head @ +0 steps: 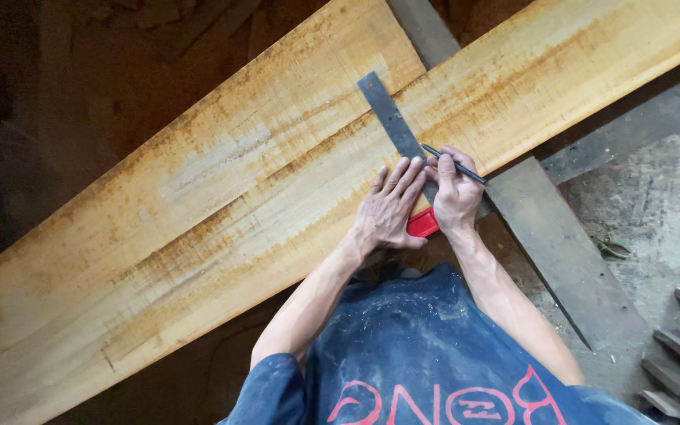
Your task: The person measures a wooden plank with a tape measure, then uses a square ruler and pencil to draw straight lines across the plank's surface. The person repositions the ruler multiple times to mark several lines.
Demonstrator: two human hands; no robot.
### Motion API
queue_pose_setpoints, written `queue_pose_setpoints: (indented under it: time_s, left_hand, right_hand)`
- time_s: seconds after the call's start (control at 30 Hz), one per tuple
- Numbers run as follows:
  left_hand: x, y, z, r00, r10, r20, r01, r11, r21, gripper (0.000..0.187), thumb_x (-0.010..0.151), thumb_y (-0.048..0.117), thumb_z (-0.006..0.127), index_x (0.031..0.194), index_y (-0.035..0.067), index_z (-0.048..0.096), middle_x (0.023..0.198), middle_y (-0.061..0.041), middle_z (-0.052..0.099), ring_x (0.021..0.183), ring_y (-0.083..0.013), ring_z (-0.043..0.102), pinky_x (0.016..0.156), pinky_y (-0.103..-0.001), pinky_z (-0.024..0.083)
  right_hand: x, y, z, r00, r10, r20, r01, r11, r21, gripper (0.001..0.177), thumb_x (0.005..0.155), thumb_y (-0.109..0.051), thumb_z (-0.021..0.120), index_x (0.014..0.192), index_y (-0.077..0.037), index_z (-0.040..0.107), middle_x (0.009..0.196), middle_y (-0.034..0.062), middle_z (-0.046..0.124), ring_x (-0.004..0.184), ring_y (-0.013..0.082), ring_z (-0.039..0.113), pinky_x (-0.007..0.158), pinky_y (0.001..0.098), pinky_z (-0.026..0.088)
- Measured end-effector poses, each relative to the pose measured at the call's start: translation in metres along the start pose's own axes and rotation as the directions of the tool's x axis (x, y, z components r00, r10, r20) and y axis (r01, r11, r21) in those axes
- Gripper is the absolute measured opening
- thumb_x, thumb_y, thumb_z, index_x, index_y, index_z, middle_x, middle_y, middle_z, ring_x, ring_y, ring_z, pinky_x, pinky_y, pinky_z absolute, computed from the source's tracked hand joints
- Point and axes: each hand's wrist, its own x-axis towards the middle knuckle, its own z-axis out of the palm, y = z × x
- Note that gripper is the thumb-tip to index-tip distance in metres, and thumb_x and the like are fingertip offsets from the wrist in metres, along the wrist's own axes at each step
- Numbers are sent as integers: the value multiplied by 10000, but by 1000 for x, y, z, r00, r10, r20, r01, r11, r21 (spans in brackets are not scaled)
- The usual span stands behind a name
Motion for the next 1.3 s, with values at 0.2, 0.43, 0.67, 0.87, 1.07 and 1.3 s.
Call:
queue_pose_setpoints:
  time_s: [0.2, 0.43, 0.67, 0.87, 1.07, 1.3]
  left_hand:
    - [-2, 0, 1, 1000, 5, -25, -5, 1000, 14, 1318, 545, 760, 759, 1570, 36, 356, 1700, -145, 233, 1596, -296, 163, 1293, -520, 84]
    - [3, -1, 0, 999, -30, 38, 29, 999, 38, 1339, 538, 769, 744, 1583, 44, 326, 1677, -146, 265, 1587, -290, 169, 1284, -524, 89]
    - [2, 2, -6, 998, -45, 46, 46, 999, -12, 1321, 544, 748, 747, 1581, 50, 321, 1682, -136, 262, 1587, -280, 175, 1281, -518, 102]
    - [4, 2, -8, 997, -52, 60, 52, 999, -1, 1303, 527, 741, 752, 1569, 67, 357, 1687, -127, 251, 1587, -271, 180, 1287, -509, 109]
    - [3, 5, -13, 998, -51, 26, 51, 999, 13, 1280, 534, 716, 752, 1563, 56, 370, 1692, -127, 247, 1588, -269, 179, 1288, -508, 104]
    - [14, 8, -8, 1000, -15, 7, 15, 999, -45, 1277, 545, 685, 770, 1565, 33, 363, 1690, -147, 242, 1589, -299, 178, 1294, -532, 90]
  right_hand:
    - [37, -15, 26, 987, -116, 112, 133, 979, -155, 214, 1060, -94, 626, 1213, 55, 634, 1052, 135, 725, 961, 174, 728, 860, 284, 613]
    - [79, -16, 62, 956, -235, 174, 287, 868, -405, 189, 1006, -101, 704, 1147, 19, 740, 1010, 107, 755, 865, 144, 723, 763, 271, 581]
    - [95, -19, 74, 901, -329, 283, 428, 778, -460, 163, 1004, -101, 723, 1132, -7, 759, 1010, 121, 756, 850, 166, 736, 737, 296, 582]
    - [100, -25, 76, 886, -311, 344, 445, 777, -445, 141, 1005, -83, 703, 1110, -9, 761, 996, 122, 750, 809, 166, 736, 704, 286, 581]
    - [94, -24, 63, 943, -285, 174, 333, 830, -448, 167, 1023, -104, 701, 1131, 15, 742, 970, 102, 768, 831, 138, 732, 712, 276, 576]
    - [77, -12, 26, 996, -86, -31, 78, 978, -193, 234, 1037, -153, 674, 1172, 37, 690, 968, 83, 749, 869, 135, 737, 781, 265, 614]
